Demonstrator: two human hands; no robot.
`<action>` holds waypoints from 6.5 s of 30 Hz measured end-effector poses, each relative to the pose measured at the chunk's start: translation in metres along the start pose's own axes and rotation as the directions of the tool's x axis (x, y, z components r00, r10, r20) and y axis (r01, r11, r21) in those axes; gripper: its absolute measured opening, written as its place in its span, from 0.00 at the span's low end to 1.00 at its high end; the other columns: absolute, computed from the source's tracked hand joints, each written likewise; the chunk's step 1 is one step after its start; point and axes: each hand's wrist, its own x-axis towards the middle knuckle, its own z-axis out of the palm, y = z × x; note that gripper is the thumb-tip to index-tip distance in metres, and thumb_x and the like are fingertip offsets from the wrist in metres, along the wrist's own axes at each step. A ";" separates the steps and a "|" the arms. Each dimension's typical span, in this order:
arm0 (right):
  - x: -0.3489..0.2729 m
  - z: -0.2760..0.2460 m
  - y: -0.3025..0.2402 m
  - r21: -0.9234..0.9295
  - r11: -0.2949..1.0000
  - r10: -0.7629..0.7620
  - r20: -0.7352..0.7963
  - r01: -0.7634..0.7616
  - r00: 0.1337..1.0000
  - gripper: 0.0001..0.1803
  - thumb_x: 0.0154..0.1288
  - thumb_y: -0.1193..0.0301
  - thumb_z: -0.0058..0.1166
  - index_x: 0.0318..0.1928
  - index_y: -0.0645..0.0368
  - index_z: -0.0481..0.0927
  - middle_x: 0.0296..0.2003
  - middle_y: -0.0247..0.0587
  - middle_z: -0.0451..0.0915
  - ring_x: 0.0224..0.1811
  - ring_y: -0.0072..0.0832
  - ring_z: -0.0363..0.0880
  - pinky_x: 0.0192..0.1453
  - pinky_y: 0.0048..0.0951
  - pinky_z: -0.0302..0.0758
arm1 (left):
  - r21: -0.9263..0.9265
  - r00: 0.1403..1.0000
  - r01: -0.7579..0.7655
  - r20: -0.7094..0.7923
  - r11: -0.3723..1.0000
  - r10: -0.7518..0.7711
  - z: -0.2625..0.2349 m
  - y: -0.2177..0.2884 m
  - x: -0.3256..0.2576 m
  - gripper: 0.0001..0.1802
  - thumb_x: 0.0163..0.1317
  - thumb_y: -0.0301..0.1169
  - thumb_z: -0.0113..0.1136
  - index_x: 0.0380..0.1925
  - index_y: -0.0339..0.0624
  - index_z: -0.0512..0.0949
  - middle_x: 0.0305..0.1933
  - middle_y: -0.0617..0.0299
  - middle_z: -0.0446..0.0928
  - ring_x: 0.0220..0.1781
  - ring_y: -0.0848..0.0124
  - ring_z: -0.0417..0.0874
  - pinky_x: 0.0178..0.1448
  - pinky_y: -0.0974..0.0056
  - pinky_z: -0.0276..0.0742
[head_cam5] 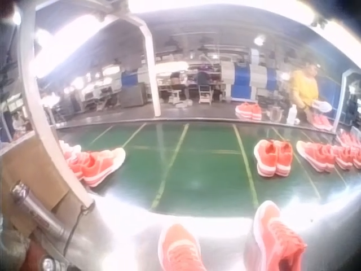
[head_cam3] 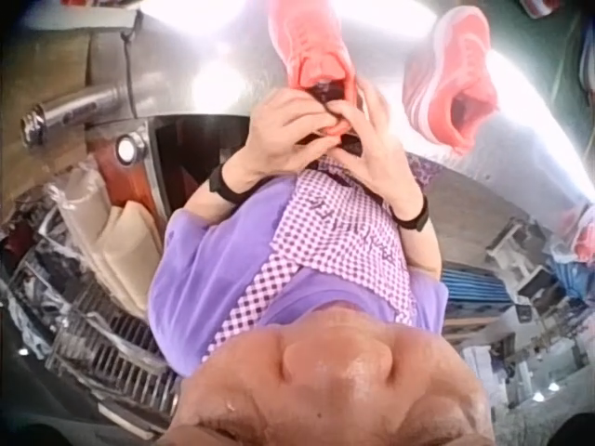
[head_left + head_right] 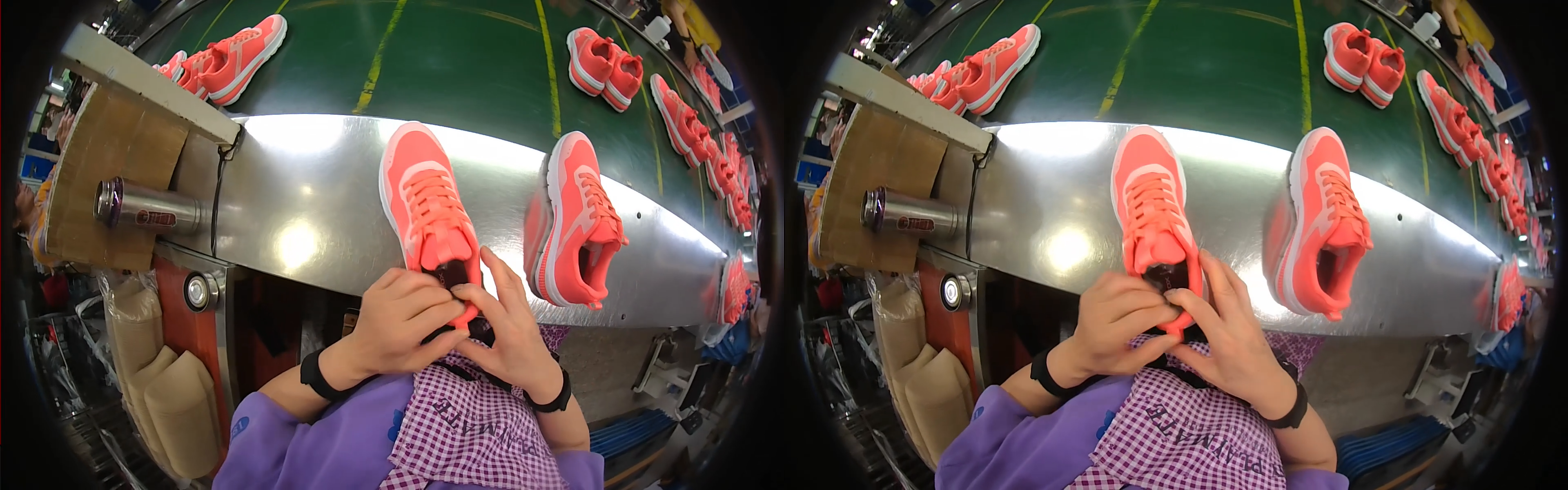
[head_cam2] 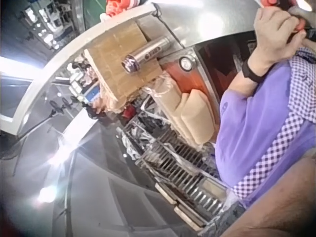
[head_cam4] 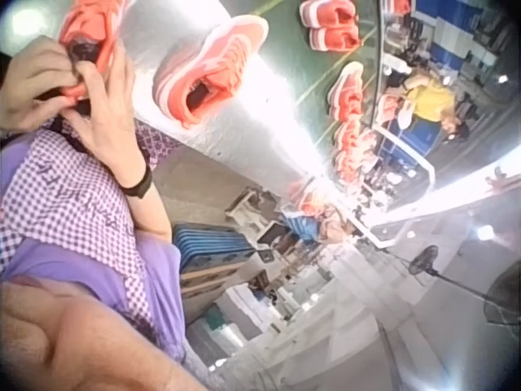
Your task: Arranging, checking, or adjusting shoelaces and positioning finished shoes on a manufacturing assembly line.
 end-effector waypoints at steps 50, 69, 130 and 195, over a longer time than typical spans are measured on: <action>0.079 -0.028 0.025 0.783 0.393 0.411 0.319 -0.482 0.854 0.08 0.69 0.70 0.55 0.36 0.63 0.75 0.30 0.28 0.75 0.34 0.14 0.71 0.41 0.20 0.71 | -0.008 0.912 0.331 -0.255 0.943 -0.322 0.006 -0.040 0.019 0.35 0.43 0.21 0.71 0.55 0.36 0.71 0.49 0.50 0.73 0.47 0.53 0.76 0.50 0.56 0.75; 0.054 0.024 0.006 0.281 0.855 0.440 0.056 -0.437 0.896 0.41 0.63 0.70 0.57 0.70 0.67 0.50 0.50 0.64 0.76 0.50 0.56 0.79 0.51 0.44 0.77 | -0.329 0.862 0.422 -0.145 0.845 -0.486 -0.025 -0.028 0.003 0.23 0.53 0.27 0.68 0.50 0.33 0.76 0.46 0.51 0.76 0.46 0.59 0.78 0.51 0.60 0.75; -0.105 -0.039 0.157 -0.087 0.790 0.357 -0.740 -0.607 0.570 0.18 0.59 0.75 0.58 0.51 0.63 0.76 0.58 0.54 0.71 0.62 0.53 0.64 0.65 0.46 0.65 | 0.076 0.962 -0.203 0.201 0.976 0.185 0.085 -0.026 0.164 0.24 0.42 0.39 0.74 0.41 0.49 0.80 0.30 0.57 0.73 0.34 0.58 0.77 0.38 0.56 0.74; -0.036 0.014 0.083 0.064 0.892 0.406 -0.551 -0.448 0.729 0.30 0.64 0.67 0.59 0.65 0.62 0.68 0.63 0.52 0.71 0.65 0.39 0.69 0.66 0.39 0.65 | 0.347 0.934 0.324 0.029 0.880 -0.355 -0.044 -0.047 0.040 0.29 0.45 0.49 0.70 0.45 0.46 0.79 0.37 0.50 0.78 0.42 0.55 0.79 0.50 0.53 0.71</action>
